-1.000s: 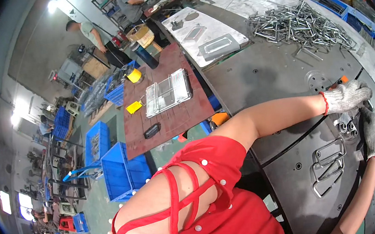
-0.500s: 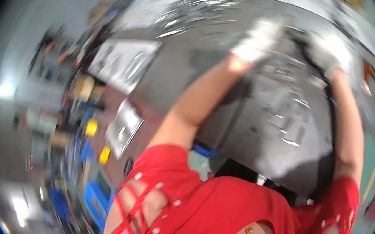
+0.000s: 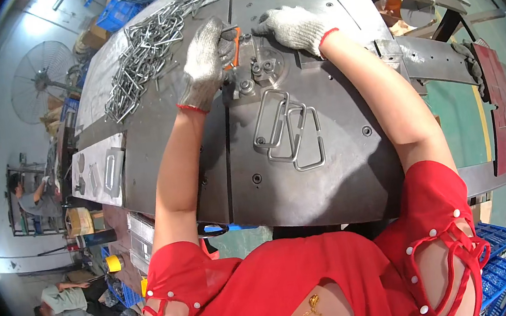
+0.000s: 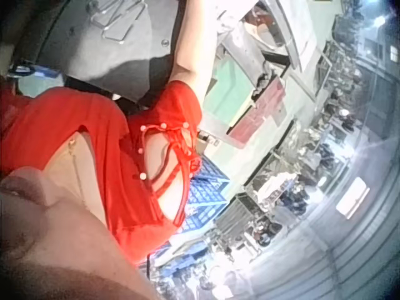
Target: Assembling and bending metal wire frames using a manual bending jig.
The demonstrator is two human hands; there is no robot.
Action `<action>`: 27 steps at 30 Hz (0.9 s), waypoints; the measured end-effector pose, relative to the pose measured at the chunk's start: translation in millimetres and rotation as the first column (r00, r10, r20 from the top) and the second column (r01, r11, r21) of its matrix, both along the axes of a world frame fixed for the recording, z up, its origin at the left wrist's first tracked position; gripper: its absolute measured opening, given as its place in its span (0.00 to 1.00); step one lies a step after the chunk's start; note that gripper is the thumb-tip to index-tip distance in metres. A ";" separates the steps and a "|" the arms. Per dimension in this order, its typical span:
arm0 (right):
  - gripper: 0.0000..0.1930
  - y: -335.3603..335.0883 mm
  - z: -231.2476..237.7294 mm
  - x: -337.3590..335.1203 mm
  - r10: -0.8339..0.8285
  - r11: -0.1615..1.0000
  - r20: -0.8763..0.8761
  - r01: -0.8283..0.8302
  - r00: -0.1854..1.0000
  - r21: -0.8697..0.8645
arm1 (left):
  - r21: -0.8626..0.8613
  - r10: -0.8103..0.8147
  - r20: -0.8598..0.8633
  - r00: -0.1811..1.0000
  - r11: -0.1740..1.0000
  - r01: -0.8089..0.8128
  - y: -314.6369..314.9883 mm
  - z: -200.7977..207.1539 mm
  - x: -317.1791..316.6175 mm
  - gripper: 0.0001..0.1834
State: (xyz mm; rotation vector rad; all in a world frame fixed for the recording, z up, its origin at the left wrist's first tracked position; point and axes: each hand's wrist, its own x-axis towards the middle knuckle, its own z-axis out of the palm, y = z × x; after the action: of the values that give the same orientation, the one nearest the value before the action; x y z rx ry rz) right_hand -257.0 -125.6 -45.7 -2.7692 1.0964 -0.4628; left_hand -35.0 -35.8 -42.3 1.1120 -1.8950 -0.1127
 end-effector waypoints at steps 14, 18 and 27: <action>0.18 8.2 11.8 -8.5 0.039 0.999 0.046 -0.040 0.998 0.015 | 0.291 -0.001 -0.134 0.991 0.956 0.040 13.8 25.8 -14.6 0.28; 0.18 11.4 8.4 -4.4 0.056 0.998 0.093 -0.054 0.994 -0.024 | 0.379 0.046 -0.250 0.967 0.924 0.054 16.5 26.4 -15.6 0.26; 0.19 -26.9 -21.1 -9.8 -0.077 0.815 0.403 -0.176 0.912 0.552 | -0.232 0.296 0.598 0.745 0.954 -0.193 -17.7 2.2 -26.9 0.11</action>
State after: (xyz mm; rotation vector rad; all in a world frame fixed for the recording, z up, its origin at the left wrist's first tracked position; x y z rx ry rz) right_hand -266.8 -152.6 -66.7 -2.0352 0.8688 -0.5566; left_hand -61.8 -53.5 -40.1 1.3915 -2.2535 0.6298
